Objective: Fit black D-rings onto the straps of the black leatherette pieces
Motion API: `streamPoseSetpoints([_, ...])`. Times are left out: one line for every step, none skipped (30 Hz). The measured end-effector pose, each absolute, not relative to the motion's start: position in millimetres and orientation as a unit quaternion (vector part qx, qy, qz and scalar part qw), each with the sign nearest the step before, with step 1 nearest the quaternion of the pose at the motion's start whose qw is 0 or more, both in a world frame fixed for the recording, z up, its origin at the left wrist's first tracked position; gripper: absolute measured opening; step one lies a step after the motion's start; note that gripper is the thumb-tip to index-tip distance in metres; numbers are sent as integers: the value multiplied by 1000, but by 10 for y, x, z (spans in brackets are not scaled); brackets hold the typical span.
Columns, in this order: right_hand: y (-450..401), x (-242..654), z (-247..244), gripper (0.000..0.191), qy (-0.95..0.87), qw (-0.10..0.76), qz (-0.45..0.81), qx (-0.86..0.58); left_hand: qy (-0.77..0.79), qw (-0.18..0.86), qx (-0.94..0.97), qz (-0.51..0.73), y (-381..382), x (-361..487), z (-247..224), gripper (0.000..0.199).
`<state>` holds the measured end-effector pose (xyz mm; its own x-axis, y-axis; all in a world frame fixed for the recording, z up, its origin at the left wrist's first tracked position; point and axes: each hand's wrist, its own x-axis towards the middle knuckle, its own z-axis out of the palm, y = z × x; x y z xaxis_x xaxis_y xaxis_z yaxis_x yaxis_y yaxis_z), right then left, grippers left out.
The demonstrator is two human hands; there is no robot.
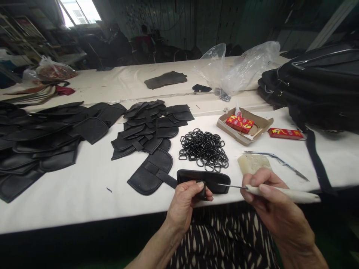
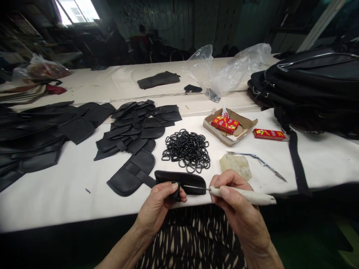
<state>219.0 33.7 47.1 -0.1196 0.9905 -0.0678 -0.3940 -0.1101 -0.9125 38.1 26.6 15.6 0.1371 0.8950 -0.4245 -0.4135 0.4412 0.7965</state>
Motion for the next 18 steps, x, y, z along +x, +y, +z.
streamPoseSetpoints([311, 2195, 466, 13, -374, 551, 643, -379, 466, 709, 254, 464, 270, 383, 156, 25])
streamPoseSetpoints([286, 2207, 459, 13, -362, 557, 645, -377, 466, 710, 247, 467, 274, 387, 155, 24])
streamPoseSetpoints([262, 2223, 448, 12, -353, 562, 647, -375, 466, 710, 240, 470, 277, 391, 155, 23])
streamPoseSetpoints([239, 2241, 435, 11, -346, 565, 649, -375, 466, 711, 233, 473, 278, 396, 153, 22])
streamPoseSetpoints([217, 2260, 421, 11, -340, 567, 650, -375, 465, 711, 227, 477, 278, 400, 152, 22])
streamPoseSetpoints([197, 2278, 409, 10, -334, 569, 651, -376, 464, 711, 222, 479, 278, 405, 150, 22])
streamPoseSetpoints([178, 2291, 399, 10, -330, 571, 650, -377, 462, 713, 217, 481, 279, 408, 147, 22])
streamPoseSetpoints([162, 2301, 394, 9, -327, 574, 649, -377, 461, 714, 212, 482, 280, 411, 144, 21])
streamPoseSetpoints([147, 2307, 393, 10, -325, 576, 648, -378, 460, 716, 208, 482, 283, 412, 140, 21])
streamPoseSetpoints([134, 2310, 395, 10, -323, 578, 646, -381, 459, 718, 204, 482, 288, 412, 136, 21])
streamPoseSetpoints([120, 2313, 397, 11, -322, 579, 643, -385, 458, 720, 202, 482, 293, 412, 132, 21])
streamPoseSetpoints([104, 2319, 397, 12, -321, 579, 640, -390, 457, 720, 200, 483, 297, 410, 130, 21])
streamPoseSetpoints([82, 2328, 390, 13, -319, 578, 636, -400, 457, 718, 201, 484, 299, 408, 131, 20])
streamPoseSetpoints([55, 2343, 374, 14, -317, 574, 632, -413, 457, 717, 200, 487, 296, 406, 137, 20])
streamPoseSetpoints([20, 2362, 345, 16, -318, 565, 630, -428, 456, 718, 196, 489, 285, 403, 148, 20])
streamPoseSetpoints([-18, 2386, 301, 17, -319, 558, 621, -449, 452, 720, 186, 492, 267, 399, 165, 19])
streamPoseSetpoints([-55, 2409, 244, 19, -328, 544, 614, -469, 447, 724, 172, 497, 243, 394, 187, 19])
streamPoseSetpoints([-85, 2429, 175, 22, -345, 530, 605, -484, 438, 728, 155, 503, 214, 388, 213, 18])
